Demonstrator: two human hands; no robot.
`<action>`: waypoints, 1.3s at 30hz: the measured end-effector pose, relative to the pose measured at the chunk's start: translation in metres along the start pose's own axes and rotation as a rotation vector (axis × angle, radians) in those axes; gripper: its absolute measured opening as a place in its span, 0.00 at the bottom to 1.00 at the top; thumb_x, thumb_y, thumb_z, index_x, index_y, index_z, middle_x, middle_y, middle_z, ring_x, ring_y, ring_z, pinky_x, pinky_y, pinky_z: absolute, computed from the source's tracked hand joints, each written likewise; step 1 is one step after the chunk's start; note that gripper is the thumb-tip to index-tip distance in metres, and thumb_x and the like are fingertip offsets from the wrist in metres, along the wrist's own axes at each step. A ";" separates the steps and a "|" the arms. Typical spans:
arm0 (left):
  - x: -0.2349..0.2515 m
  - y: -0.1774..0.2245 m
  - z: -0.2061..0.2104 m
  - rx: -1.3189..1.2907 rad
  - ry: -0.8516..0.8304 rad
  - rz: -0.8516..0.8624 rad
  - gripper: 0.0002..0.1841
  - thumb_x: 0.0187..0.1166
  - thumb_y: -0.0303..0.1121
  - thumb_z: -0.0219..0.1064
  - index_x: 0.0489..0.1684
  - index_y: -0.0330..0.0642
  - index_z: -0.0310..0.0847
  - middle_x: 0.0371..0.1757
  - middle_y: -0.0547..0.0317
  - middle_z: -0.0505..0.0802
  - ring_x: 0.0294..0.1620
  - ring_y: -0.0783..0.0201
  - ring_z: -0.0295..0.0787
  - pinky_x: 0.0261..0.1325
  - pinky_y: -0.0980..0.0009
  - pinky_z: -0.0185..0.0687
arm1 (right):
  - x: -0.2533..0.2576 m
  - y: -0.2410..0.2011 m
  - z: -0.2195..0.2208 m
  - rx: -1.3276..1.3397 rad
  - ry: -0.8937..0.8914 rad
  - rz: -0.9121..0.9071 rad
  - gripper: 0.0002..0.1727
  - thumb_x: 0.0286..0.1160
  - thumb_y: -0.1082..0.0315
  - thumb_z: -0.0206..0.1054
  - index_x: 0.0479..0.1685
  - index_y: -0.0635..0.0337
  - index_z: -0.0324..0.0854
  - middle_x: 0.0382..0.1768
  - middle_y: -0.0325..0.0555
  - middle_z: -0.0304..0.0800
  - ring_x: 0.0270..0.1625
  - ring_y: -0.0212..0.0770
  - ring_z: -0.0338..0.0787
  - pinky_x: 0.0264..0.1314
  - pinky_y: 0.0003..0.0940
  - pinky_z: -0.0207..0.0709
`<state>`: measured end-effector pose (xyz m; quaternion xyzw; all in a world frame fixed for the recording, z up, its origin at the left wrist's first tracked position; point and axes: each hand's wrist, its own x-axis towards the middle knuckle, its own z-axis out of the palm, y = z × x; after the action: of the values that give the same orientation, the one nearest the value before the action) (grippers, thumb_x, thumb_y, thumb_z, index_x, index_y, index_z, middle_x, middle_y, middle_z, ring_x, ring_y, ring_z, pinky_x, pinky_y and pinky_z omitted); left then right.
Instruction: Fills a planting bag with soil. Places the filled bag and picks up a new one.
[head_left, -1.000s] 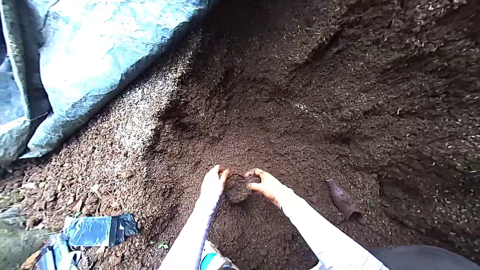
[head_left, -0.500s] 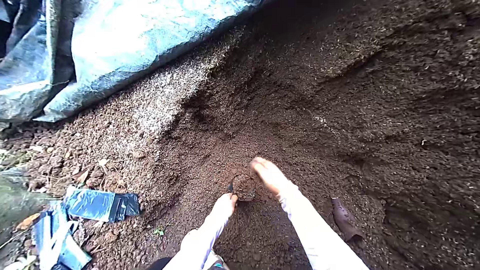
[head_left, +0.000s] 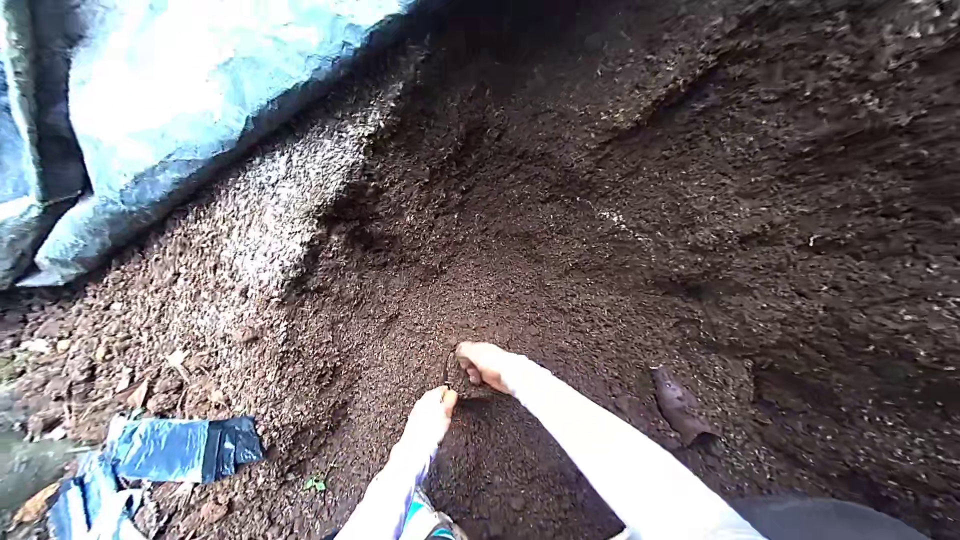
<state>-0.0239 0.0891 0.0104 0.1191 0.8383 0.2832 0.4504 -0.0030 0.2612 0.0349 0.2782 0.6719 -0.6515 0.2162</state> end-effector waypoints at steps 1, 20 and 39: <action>-0.005 0.005 -0.004 0.097 0.046 -0.010 0.23 0.94 0.44 0.48 0.53 0.34 0.83 0.46 0.39 0.89 0.51 0.44 0.87 0.57 0.41 0.77 | -0.008 -0.008 -0.015 0.217 -0.003 -0.023 0.15 0.93 0.63 0.47 0.53 0.63 0.75 0.34 0.41 0.76 0.30 0.35 0.76 0.37 0.33 0.75; 0.047 0.037 -0.007 0.642 0.180 0.822 0.12 0.76 0.35 0.71 0.44 0.34 0.92 0.59 0.38 0.92 0.70 0.40 0.84 0.84 0.46 0.66 | -0.026 0.212 -0.051 -0.272 0.028 0.217 0.33 0.68 0.76 0.76 0.78 0.59 0.76 0.82 0.65 0.70 0.84 0.65 0.71 0.83 0.65 0.66; -0.008 0.014 0.010 -0.235 -0.034 -0.175 0.28 0.95 0.52 0.48 0.63 0.33 0.80 0.47 0.50 0.92 0.37 0.64 0.85 0.42 0.65 0.78 | -0.045 -0.023 -0.013 0.170 0.145 -0.390 0.24 0.98 0.62 0.42 0.66 0.71 0.79 0.50 0.53 0.87 0.52 0.38 0.86 0.64 0.35 0.78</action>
<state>-0.0122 0.1007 0.0200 -0.0031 0.7987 0.3370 0.4985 0.0165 0.2706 0.0818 0.2064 0.6695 -0.7134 0.0132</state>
